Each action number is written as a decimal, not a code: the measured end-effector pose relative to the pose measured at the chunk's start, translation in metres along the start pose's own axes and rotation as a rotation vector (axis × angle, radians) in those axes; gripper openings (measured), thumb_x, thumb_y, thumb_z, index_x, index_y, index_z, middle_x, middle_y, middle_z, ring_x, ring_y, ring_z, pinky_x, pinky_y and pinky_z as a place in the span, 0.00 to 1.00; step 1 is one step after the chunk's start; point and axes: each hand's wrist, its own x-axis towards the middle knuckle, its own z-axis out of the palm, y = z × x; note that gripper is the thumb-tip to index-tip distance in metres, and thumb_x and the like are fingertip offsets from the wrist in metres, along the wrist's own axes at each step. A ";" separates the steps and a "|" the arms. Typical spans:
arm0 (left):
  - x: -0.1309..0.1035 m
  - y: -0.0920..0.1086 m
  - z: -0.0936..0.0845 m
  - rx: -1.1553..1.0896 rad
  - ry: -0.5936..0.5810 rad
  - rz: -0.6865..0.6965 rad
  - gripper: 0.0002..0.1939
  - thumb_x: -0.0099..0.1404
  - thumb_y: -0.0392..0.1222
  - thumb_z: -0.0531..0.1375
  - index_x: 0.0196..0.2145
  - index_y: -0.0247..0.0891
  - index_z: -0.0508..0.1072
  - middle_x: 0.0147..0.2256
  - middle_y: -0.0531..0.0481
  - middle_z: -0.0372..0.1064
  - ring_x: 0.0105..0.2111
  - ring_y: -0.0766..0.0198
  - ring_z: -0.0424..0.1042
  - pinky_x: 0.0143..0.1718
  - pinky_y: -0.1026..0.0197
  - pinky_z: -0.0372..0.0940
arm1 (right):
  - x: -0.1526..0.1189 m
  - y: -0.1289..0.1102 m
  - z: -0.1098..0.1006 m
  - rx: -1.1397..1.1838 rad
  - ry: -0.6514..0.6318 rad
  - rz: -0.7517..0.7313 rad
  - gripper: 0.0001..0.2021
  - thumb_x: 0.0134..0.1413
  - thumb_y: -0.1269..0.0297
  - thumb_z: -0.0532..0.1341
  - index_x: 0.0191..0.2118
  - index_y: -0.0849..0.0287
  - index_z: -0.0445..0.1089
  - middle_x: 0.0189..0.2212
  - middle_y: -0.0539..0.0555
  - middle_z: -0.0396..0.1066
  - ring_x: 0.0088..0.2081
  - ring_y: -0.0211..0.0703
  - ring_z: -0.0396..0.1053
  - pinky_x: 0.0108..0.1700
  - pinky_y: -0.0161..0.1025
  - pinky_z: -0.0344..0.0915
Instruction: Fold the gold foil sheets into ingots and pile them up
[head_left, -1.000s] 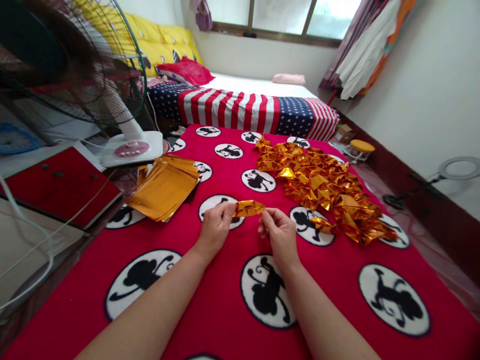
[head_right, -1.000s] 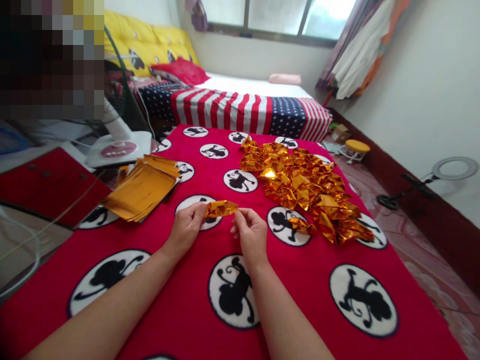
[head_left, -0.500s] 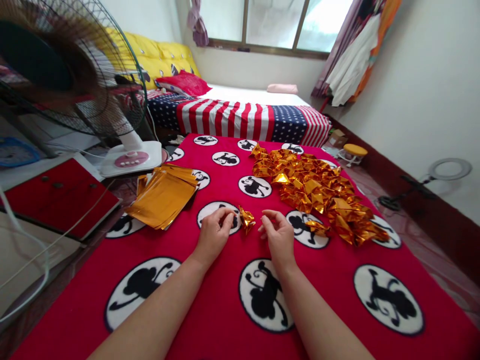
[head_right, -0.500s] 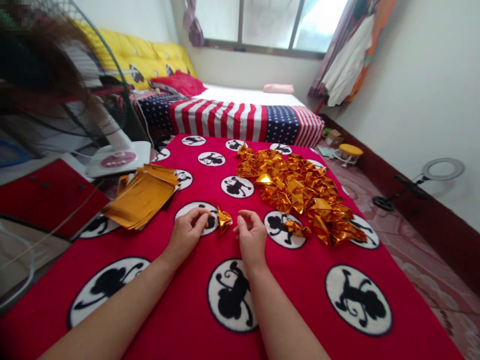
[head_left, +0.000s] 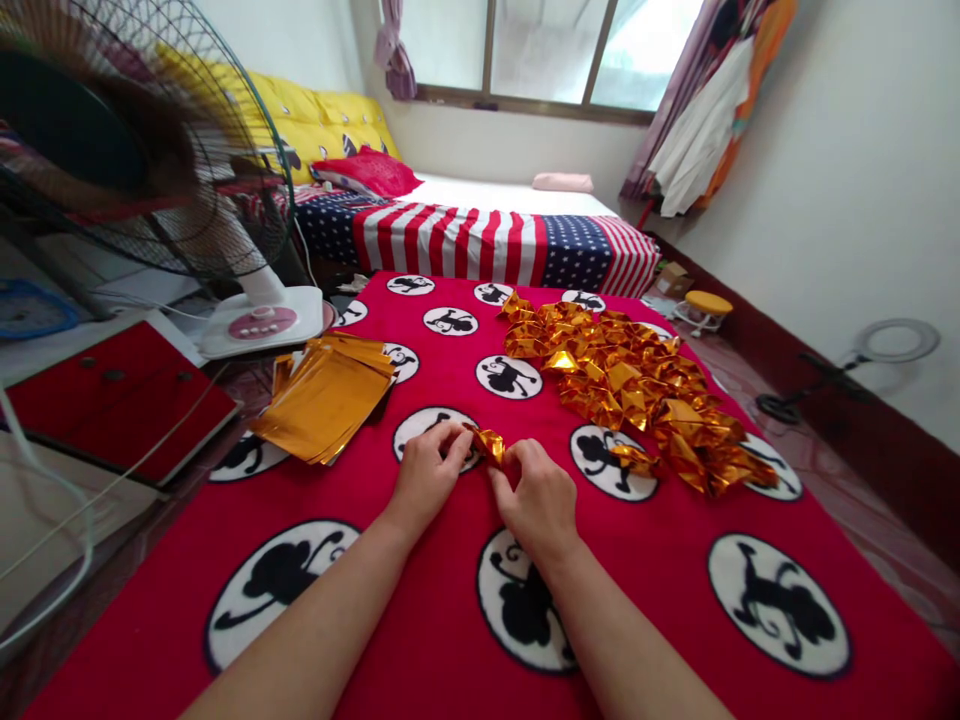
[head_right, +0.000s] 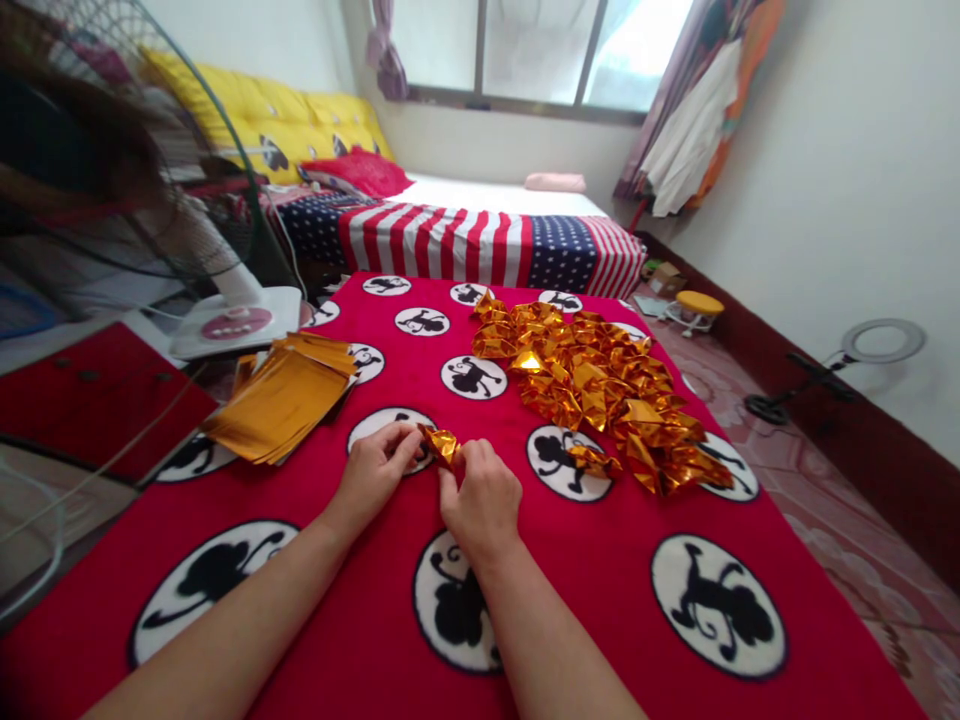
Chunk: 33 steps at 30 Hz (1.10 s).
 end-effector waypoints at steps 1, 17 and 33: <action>0.000 0.001 -0.001 -0.011 0.005 -0.020 0.15 0.65 0.52 0.57 0.31 0.37 0.75 0.26 0.49 0.74 0.26 0.63 0.73 0.28 0.65 0.66 | 0.000 0.001 0.000 0.005 0.002 -0.009 0.06 0.53 0.65 0.62 0.31 0.56 0.63 0.30 0.49 0.66 0.31 0.41 0.66 0.30 0.36 0.52; 0.005 0.000 -0.004 -0.439 0.189 -0.192 0.18 0.51 0.50 0.68 0.33 0.34 0.71 0.27 0.51 0.72 0.24 0.67 0.71 0.19 0.71 0.63 | 0.003 0.005 -0.003 0.354 0.196 -0.110 0.10 0.50 0.78 0.57 0.37 0.56 0.66 0.40 0.52 0.67 0.36 0.39 0.68 0.35 0.36 0.65; -0.003 0.008 0.003 -0.396 0.053 -0.081 0.11 0.55 0.45 0.67 0.32 0.36 0.73 0.26 0.50 0.74 0.26 0.65 0.74 0.27 0.67 0.69 | 0.008 0.003 -0.001 0.303 0.287 -0.215 0.05 0.58 0.68 0.61 0.38 0.54 0.73 0.45 0.56 0.65 0.49 0.49 0.64 0.51 0.49 0.63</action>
